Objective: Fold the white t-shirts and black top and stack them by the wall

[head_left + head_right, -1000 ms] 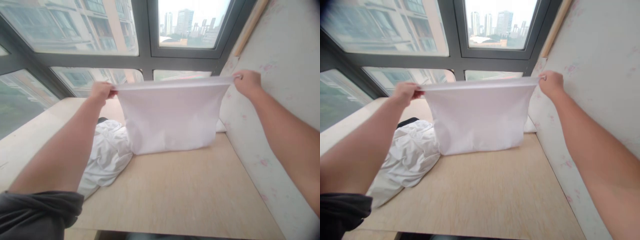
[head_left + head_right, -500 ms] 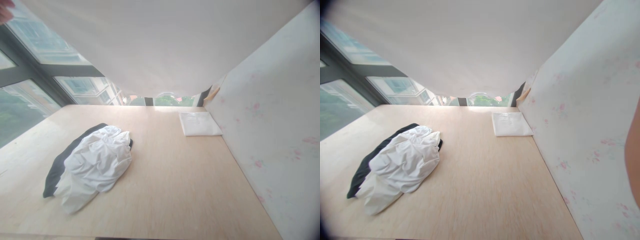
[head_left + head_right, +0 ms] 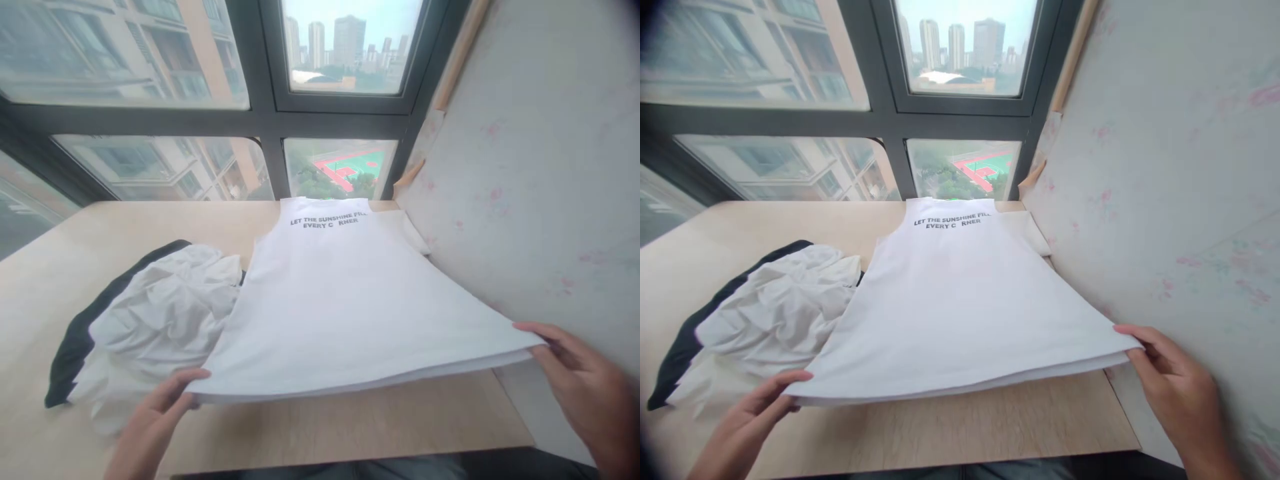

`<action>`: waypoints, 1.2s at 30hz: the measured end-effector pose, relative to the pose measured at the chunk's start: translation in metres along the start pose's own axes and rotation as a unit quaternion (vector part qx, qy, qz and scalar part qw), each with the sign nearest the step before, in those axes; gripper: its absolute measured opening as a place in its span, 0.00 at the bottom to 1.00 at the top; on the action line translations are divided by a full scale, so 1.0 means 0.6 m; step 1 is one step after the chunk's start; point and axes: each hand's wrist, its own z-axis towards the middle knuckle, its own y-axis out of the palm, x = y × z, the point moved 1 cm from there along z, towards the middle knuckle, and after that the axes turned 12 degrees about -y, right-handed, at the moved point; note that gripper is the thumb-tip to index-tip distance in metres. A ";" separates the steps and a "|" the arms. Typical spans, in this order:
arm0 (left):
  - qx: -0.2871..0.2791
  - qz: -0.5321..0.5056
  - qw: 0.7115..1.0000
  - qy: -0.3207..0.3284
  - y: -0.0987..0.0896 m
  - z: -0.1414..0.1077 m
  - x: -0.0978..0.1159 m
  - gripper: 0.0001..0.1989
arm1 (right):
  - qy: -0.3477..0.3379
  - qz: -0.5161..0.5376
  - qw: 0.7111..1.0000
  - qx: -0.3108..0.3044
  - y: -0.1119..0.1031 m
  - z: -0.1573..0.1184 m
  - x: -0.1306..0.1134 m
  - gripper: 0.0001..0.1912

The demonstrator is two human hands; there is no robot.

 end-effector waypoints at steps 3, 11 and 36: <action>-0.091 -0.029 0.994 -0.054 0.040 -0.042 -0.044 0.21 | 0.005 0.057 0.997 -0.048 0.018 -0.038 0.016 0.15; -0.171 0.086 0.980 0.045 0.029 -0.049 -0.041 0.27 | -0.129 0.051 0.974 -0.181 0.058 -0.062 0.091 0.13; 0.155 0.236 0.945 0.166 0.080 0.079 -0.012 0.21 | -0.291 -0.007 0.938 -0.190 0.229 -0.018 -0.037 0.18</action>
